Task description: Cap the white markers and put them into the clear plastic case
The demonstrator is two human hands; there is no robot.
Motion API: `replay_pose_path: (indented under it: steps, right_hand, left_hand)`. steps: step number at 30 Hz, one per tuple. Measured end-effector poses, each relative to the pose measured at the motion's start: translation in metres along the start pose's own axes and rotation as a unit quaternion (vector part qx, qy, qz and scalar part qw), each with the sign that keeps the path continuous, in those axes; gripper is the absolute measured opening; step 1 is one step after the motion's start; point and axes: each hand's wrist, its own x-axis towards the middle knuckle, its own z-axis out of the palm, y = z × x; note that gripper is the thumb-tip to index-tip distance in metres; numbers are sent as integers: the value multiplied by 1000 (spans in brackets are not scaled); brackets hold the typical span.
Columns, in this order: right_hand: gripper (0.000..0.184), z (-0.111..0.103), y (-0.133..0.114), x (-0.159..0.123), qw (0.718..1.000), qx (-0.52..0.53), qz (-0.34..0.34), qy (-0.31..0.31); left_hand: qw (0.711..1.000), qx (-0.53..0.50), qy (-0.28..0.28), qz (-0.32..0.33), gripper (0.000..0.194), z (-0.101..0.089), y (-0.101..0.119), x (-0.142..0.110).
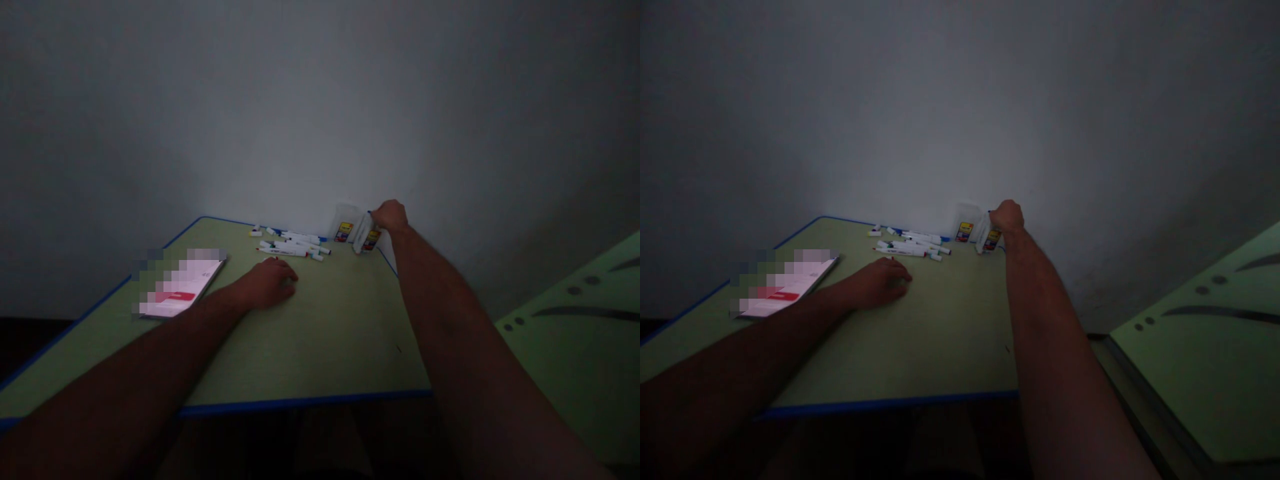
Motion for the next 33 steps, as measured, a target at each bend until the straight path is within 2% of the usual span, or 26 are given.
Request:
replay_pose_path:
  steps: [4, 15, 21, 26, 29, 33]
  right_hand:
    - [23, -4, -4, -4, 994, -111, 0, -25]
    - [28, -16, -20, -16, 991, -133, 6, -21]
    - [23, -18, -38, -40, 994, -78, -3, 82]
    - [17, 5, -48, -82, 997, 5, -23, 73]
    - [30, 26, -51, -112, 999, 43, -12, 30]
    - [36, 51, -55, -144, 997, 71, -23, -27]
  left_hand:
    - [1000, -1, -1, 1, 42, 0, 0, 0]
    - [1000, 3, -6, 0, 43, 1, 0, 0]
    - [1000, 12, -10, -7, 45, -3, 4, -1]
    - [1000, 4, -10, 3, 44, -3, 4, -1]
    - [998, -3, 23, -51, 40, -8, 4, -1]
    - [964, -3, 140, -225, 32, -25, -1, -4]
